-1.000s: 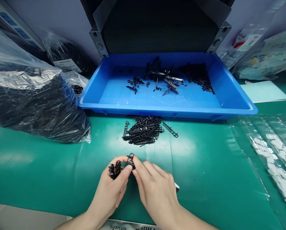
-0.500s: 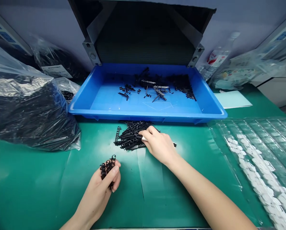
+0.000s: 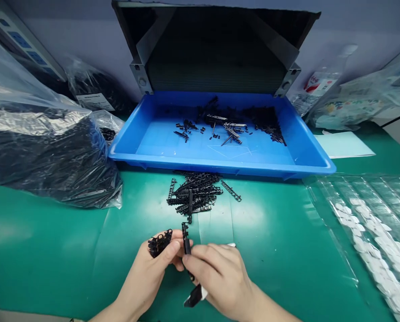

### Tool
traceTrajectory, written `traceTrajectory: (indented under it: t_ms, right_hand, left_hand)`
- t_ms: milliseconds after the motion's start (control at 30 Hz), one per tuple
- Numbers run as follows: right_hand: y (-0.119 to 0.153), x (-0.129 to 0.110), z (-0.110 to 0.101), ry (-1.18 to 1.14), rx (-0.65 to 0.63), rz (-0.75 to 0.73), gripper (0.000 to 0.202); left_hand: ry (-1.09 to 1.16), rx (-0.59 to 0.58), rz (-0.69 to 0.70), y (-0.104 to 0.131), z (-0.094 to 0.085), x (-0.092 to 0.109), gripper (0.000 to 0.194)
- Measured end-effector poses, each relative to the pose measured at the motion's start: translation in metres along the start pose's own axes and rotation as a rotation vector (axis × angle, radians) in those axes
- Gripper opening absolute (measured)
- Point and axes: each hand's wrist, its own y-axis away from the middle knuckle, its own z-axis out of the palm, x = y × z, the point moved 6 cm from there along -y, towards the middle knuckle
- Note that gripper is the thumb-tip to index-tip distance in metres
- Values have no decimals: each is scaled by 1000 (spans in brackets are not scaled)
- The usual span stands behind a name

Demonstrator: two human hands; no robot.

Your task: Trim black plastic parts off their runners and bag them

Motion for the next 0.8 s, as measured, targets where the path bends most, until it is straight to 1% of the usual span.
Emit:
traceTrajectory:
  t_ms: [67,167,233,333,400,433,500,567,600,667,800]
  right_hand:
    - [1,-7,4,34,5,-28,16]
    - [-2,-12,7,88,-1,-48,18]
    - [-3,-13,8,102,-21,-30,21]
    - [-3,-14,12,67,-94,17,25]
    - [-2,-13,13,-28,-123,84,25]
    - [-1,-10,11,-84,-118,143,24]
    - [1,1,9,-165,-102,306,20]
    - [5,11,8,-178,-127,444,20]
    - [7,14,9,-170,-159,479,23]
    - [10,15,13,-160,-234,490,31]
    - [13,10,19,-75,-308,496,31]
  left_hand:
    - [-4,4,0,2,-1,0,26]
    - [10,11,-41,3,-3,0,31]
    - [10,29,-63,3,-5,1,33]
    - [49,62,-124,2,-10,-2,32]
    - [102,62,-156,1,-11,-4,32]
    - [127,48,-167,1,-11,-5,32]
    - [170,16,-188,0,-10,-7,30]
    - [213,-4,-226,1,-9,-10,27]
    - [237,-8,-245,1,-8,-11,25]
    - [287,-17,-276,2,-6,-13,22]
    - [368,-29,-299,3,-2,-15,21]
